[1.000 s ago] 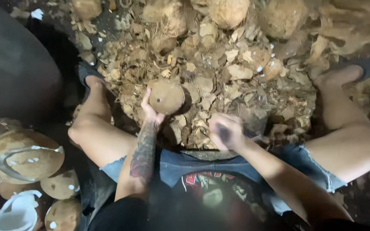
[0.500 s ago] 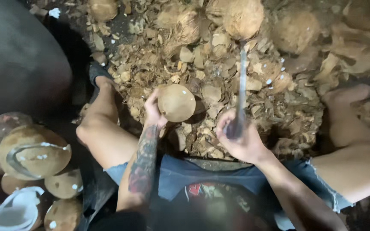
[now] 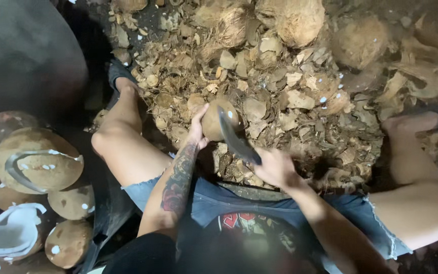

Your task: The person husks coconuts using a billhook while sitting on the floor, placing the husked coconuts into a large container.

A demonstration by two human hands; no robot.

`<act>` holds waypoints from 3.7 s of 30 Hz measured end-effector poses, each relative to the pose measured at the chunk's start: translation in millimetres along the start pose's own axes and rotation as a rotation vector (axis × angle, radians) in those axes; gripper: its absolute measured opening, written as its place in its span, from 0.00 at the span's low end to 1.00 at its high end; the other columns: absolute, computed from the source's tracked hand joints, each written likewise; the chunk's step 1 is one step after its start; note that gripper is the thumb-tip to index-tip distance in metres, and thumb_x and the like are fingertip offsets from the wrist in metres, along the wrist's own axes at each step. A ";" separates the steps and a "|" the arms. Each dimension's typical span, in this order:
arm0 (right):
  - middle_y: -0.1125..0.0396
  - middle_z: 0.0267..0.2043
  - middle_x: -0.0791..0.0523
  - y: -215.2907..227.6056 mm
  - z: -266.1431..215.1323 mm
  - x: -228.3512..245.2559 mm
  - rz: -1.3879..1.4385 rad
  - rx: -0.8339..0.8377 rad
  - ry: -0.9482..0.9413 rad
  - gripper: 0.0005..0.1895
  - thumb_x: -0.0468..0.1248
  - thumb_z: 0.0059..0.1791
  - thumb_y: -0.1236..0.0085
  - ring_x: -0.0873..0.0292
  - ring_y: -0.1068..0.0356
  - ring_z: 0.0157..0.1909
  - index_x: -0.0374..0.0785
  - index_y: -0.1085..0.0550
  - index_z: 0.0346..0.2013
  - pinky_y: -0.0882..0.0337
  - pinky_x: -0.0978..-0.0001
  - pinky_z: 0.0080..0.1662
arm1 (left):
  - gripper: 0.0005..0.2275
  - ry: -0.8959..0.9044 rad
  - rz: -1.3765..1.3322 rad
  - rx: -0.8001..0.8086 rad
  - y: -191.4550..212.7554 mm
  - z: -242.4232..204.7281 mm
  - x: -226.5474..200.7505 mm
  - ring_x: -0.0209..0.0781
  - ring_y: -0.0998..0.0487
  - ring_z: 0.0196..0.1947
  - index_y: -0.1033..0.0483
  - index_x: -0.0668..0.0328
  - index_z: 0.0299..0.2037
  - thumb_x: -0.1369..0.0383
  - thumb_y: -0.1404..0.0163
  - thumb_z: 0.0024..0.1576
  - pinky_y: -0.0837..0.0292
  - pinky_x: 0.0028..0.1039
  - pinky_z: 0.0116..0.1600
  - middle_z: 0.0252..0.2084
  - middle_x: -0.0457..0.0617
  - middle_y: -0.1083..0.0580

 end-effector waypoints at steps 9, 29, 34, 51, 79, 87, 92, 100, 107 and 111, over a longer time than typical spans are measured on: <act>0.25 0.29 0.48 59.7 7.5 21.2 0.370 -0.204 -0.120 0.16 0.39 0.38 0.33 0.41 0.22 0.33 0.44 0.22 0.40 0.25 0.48 0.34 | 0.40 -0.075 0.084 -0.023 8.1 0.7 1.7 0.63 0.23 0.62 0.31 0.53 0.71 0.47 0.33 0.50 0.24 0.62 0.61 0.68 0.64 0.28; 0.51 0.71 0.31 -24.7 85.3 -46.1 0.065 0.111 -0.542 0.32 0.35 0.50 0.36 0.21 0.54 0.75 0.25 0.33 0.67 0.40 0.33 0.71 | 0.41 -0.254 -0.086 -0.020 15.2 -3.9 -21.3 0.62 0.30 0.70 0.35 0.49 0.74 0.46 0.34 0.51 0.33 0.61 0.70 0.72 0.61 0.32; 0.28 0.52 0.42 115.5 148.8 71.5 0.685 -0.115 -0.144 0.16 0.40 0.58 0.42 0.39 0.26 0.55 0.38 0.23 0.59 0.24 0.51 0.54 | 0.38 -0.415 -0.086 0.041 -28.9 -71.5 -69.0 0.63 0.30 0.70 0.33 0.51 0.73 0.47 0.35 0.53 0.31 0.61 0.68 0.71 0.63 0.32; 0.42 0.35 0.64 196.5 187.7 522.4 1.213 0.654 0.618 0.23 0.43 0.57 0.40 0.74 0.46 0.30 0.41 0.30 0.65 0.40 0.86 0.30 | 0.25 -0.944 -0.127 -0.219 153.3 -523.9 -256.8 0.41 0.35 0.16 0.26 0.57 0.31 0.42 0.61 0.47 0.37 0.34 0.23 0.18 0.45 0.36; 0.24 0.45 0.46 186.3 290.4 457.2 1.587 0.538 0.053 0.17 0.25 0.47 0.42 0.51 0.17 0.40 0.29 0.26 0.51 0.14 0.70 0.42 | 0.13 -0.983 0.418 -0.580 211.2 -480.7 -361.7 0.31 0.37 0.28 0.33 0.38 0.37 0.49 0.66 0.57 0.44 0.27 0.33 0.34 0.38 0.36; 0.26 0.34 0.60 180.1 252.9 73.5 1.010 -0.022 -0.094 0.09 0.29 0.53 0.52 0.67 0.26 0.31 0.48 0.29 0.39 0.30 0.76 0.34 | 0.33 -0.849 0.892 -0.229 0.4 -309.6 -322.4 0.27 0.15 0.40 0.20 0.50 0.53 0.40 0.69 0.53 0.22 0.15 0.42 0.47 0.41 0.17; 0.31 0.27 0.48 -12.3 139.8 -69.0 0.203 0.568 -0.283 0.09 0.44 0.53 0.52 0.49 0.30 0.31 0.44 0.29 0.39 0.32 0.56 0.39 | 0.34 -0.308 0.701 -0.206 -25.7 -148.0 -221.9 0.40 0.18 0.30 0.19 0.52 0.37 0.31 0.66 0.50 0.26 0.30 0.39 0.33 0.44 0.20; 0.26 0.56 0.45 -96.1 46.9 -102.4 0.314 0.500 -0.728 0.31 0.46 0.42 0.42 0.38 0.25 0.60 0.49 0.31 0.60 0.27 0.38 0.59 | 0.40 0.022 0.800 -0.072 17.2 -11.7 -132.2 0.65 0.21 0.60 0.26 0.61 0.64 0.31 0.66 0.61 0.33 0.58 0.68 0.59 0.63 0.23; 0.24 0.34 0.47 -10.9 44.3 -135.2 0.573 -0.015 -0.482 0.20 0.41 0.36 0.27 0.42 0.21 0.42 0.42 0.22 0.40 0.26 0.53 0.42 | 0.38 0.042 0.870 -0.128 16.5 19.2 -135.1 0.69 0.25 0.64 0.26 0.63 0.64 0.35 0.67 0.65 0.35 0.59 0.70 0.64 0.69 0.27; 0.24 0.34 0.45 66.9 50.5 -173.8 0.693 -0.254 -0.603 0.16 0.34 0.41 0.31 0.45 0.22 0.35 0.40 0.25 0.41 0.26 0.54 0.36 | 0.30 -0.031 0.968 -0.181 -26.8 21.2 -123.1 0.60 0.16 0.49 0.18 0.57 0.56 0.39 0.58 0.66 0.23 0.55 0.57 0.50 0.59 0.19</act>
Point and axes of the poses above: each hand's wrist, its own z-axis towards the middle knuckle, its own y-axis out of the back of the hand, x = y × z, the point moved 8 cm from there along z, towards the middle knuckle
